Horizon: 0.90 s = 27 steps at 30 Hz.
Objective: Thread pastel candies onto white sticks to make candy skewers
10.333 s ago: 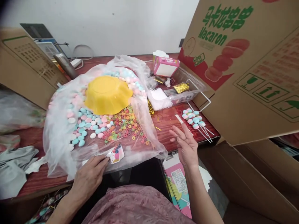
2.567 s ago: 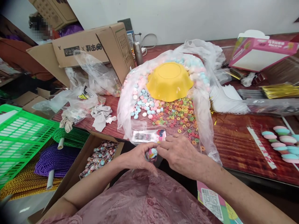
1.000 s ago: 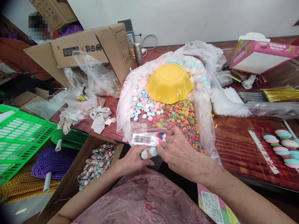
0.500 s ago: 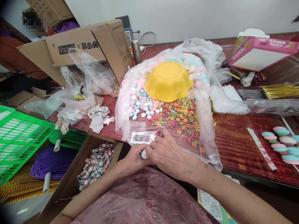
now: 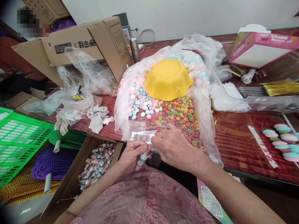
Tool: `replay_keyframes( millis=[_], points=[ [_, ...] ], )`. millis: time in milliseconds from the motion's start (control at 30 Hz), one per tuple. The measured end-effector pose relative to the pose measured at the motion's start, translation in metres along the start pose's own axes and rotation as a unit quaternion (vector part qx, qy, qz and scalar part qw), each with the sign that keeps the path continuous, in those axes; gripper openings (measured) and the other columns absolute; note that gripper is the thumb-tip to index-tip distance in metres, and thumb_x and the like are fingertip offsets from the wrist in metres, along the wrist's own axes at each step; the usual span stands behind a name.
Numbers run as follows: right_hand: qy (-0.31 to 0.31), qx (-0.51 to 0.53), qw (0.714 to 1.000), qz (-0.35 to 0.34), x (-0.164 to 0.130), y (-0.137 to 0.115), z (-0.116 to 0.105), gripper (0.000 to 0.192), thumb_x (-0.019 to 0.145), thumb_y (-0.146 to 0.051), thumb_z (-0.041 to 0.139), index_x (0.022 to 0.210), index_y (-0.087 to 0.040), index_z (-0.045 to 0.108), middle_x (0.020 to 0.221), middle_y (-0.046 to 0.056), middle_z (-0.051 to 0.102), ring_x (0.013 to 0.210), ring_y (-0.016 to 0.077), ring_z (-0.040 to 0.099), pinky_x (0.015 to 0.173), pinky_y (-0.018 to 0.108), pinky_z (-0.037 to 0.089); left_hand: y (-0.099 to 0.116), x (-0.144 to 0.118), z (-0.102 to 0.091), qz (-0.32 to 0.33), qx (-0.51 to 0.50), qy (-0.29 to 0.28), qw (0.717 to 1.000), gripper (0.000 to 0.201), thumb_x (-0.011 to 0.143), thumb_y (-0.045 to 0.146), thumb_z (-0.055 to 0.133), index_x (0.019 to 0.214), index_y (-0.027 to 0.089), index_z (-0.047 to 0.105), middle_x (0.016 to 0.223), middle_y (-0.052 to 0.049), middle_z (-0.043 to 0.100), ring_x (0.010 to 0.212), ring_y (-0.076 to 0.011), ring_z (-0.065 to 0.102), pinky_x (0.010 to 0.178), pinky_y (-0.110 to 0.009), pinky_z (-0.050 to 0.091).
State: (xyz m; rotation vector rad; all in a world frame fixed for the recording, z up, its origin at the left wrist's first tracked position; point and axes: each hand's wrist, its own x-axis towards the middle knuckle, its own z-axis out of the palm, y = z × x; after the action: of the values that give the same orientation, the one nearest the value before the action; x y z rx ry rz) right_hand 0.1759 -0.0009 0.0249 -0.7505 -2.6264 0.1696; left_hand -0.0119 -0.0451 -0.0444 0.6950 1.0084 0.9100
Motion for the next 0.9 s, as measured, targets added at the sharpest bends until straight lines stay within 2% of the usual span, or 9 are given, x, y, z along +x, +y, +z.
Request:
replay_keyframes(
  millis=[100,200,300,367,433,500,600,767,900],
  points=[
    [0.025,-0.028,0.999,-0.01,0.005,-0.003,0.008,0.026,0.085,-0.002,0.039,0.075,-0.017,0.059,0.067,0.003,0.059,0.064,0.0167,0.049,0.074,0.036,0.032,0.0,0.004,0.005,0.078,-0.023,0.057,0.995,0.036,0.066,0.046,0.084,0.068,0.013,0.07,0.05,0.004,0.053,0.039,-0.0034,0.039,0.036,-0.017,0.031],
    [0.113,0.062,0.99,0.049,0.003,-0.002,0.015,0.024,0.092,-0.009,0.044,0.105,-0.016,0.062,0.089,0.006,0.067,0.079,0.018,0.057,0.078,0.035,0.04,0.005,0.007,0.006,0.117,-0.033,0.098,0.988,0.036,0.065,0.049,0.084,0.074,0.015,0.074,0.055,0.004,0.054,0.042,-0.0043,0.039,0.037,-0.018,0.031],
    [0.244,0.238,0.92,0.195,-0.004,-0.006,0.027,0.039,0.092,-0.023,0.06,0.13,-0.021,0.051,0.1,0.005,0.064,0.076,0.0151,0.058,0.068,0.029,0.047,0.011,0.011,0.009,0.18,-0.014,0.111,0.977,0.029,0.07,0.046,0.082,0.076,0.018,0.077,0.068,0.001,0.059,0.05,-0.0054,0.045,0.042,-0.019,0.036],
    [0.276,0.292,0.883,0.244,-0.008,-0.013,0.04,0.029,0.089,-0.025,0.066,0.117,-0.023,0.059,0.086,0.0,0.061,0.066,0.0128,0.054,0.059,0.025,0.045,0.011,0.014,0.014,0.234,-0.003,0.104,0.967,0.02,0.072,0.04,0.082,0.075,0.02,0.078,0.079,0.0,0.061,0.065,-0.0079,0.054,0.055,-0.019,0.045],
    [0.275,0.301,0.883,0.231,-0.01,-0.018,0.052,0.007,0.089,-0.021,0.065,0.096,-0.022,0.065,0.076,-0.001,0.06,0.065,0.0126,0.054,0.059,0.025,0.044,0.008,0.017,0.019,0.266,-0.001,0.087,0.96,0.013,0.074,0.034,0.082,0.077,0.022,0.08,0.085,-0.001,0.061,0.081,-0.0105,0.058,0.073,-0.021,0.049],
    [0.289,0.307,0.882,0.208,-0.012,-0.019,0.058,0.008,0.091,-0.016,0.062,0.089,-0.021,0.067,0.076,0.0,0.062,0.07,0.0135,0.058,0.063,0.026,0.047,0.002,0.017,0.022,0.261,-0.009,0.065,0.963,0.012,0.08,0.035,0.078,0.085,0.025,0.081,0.092,-0.002,0.064,0.091,-0.0126,0.059,0.086,-0.024,0.048],
    [0.303,0.314,0.88,0.187,-0.016,-0.012,0.056,0.016,0.091,-0.012,0.059,0.094,-0.023,0.071,0.082,0.002,0.064,0.076,0.014,0.061,0.066,0.026,0.049,-0.006,0.014,0.022,0.207,-0.008,0.027,0.978,0.024,0.085,0.039,0.071,0.102,0.024,0.079,0.105,-0.005,0.069,0.101,-0.0169,0.06,0.097,-0.031,0.046],
    [0.316,0.247,0.903,0.153,-0.022,-0.009,0.052,0.02,0.09,-0.009,0.059,0.095,-0.023,0.073,0.079,0.002,0.061,0.07,0.0127,0.059,0.057,0.024,0.047,-0.012,0.009,0.015,0.178,0.029,0.015,0.983,0.022,0.083,0.036,0.074,0.098,0.02,0.08,0.094,-0.005,0.072,0.093,-0.0166,0.062,0.092,-0.03,0.047],
    [0.366,0.168,0.903,0.152,-0.021,-0.017,0.054,0.017,0.088,-0.009,0.064,0.098,-0.021,0.07,0.083,0.004,0.067,0.073,0.0133,0.064,0.064,0.024,0.053,-0.015,0.008,0.016,0.168,0.011,0.023,0.985,0.024,0.08,0.038,0.076,0.095,0.019,0.08,0.088,-0.004,0.073,0.088,-0.0165,0.063,0.09,-0.031,0.047]
  ],
)
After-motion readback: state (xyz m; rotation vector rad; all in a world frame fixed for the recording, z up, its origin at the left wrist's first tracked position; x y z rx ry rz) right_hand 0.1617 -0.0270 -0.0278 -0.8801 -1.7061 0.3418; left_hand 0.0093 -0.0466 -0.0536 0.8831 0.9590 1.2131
